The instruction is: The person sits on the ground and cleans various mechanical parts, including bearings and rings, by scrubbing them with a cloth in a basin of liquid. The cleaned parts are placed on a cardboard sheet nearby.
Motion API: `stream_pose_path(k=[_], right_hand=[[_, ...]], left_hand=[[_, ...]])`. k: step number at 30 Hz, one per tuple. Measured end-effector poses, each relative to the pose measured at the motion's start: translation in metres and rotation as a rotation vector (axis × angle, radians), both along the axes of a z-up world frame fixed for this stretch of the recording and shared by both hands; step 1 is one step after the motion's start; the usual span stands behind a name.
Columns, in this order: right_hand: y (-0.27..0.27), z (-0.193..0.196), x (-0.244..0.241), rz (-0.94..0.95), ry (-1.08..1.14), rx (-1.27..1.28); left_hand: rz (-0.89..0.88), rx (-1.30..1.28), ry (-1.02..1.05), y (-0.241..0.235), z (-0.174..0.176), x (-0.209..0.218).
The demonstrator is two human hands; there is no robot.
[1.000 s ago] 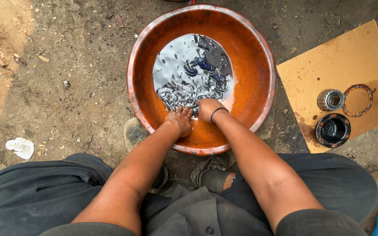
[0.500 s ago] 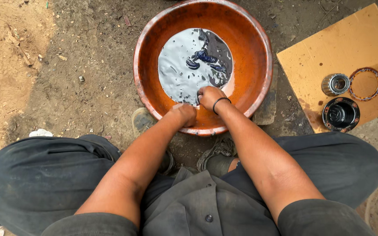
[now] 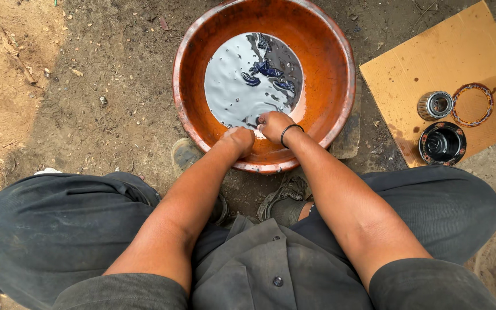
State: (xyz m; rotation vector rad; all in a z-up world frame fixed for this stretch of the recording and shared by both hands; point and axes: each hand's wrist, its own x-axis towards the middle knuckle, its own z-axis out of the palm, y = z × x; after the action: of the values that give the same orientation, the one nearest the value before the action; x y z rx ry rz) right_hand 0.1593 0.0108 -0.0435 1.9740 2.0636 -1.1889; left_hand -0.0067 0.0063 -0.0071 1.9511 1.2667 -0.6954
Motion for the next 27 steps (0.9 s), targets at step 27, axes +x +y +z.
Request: stream_pose_path(k=[27], right_hand=[[0.024,-0.017,-0.001,-0.489,0.679,-0.123]], left_hand=[[1.126,-0.439,-0.775,0.058,-0.063,-0.009]])
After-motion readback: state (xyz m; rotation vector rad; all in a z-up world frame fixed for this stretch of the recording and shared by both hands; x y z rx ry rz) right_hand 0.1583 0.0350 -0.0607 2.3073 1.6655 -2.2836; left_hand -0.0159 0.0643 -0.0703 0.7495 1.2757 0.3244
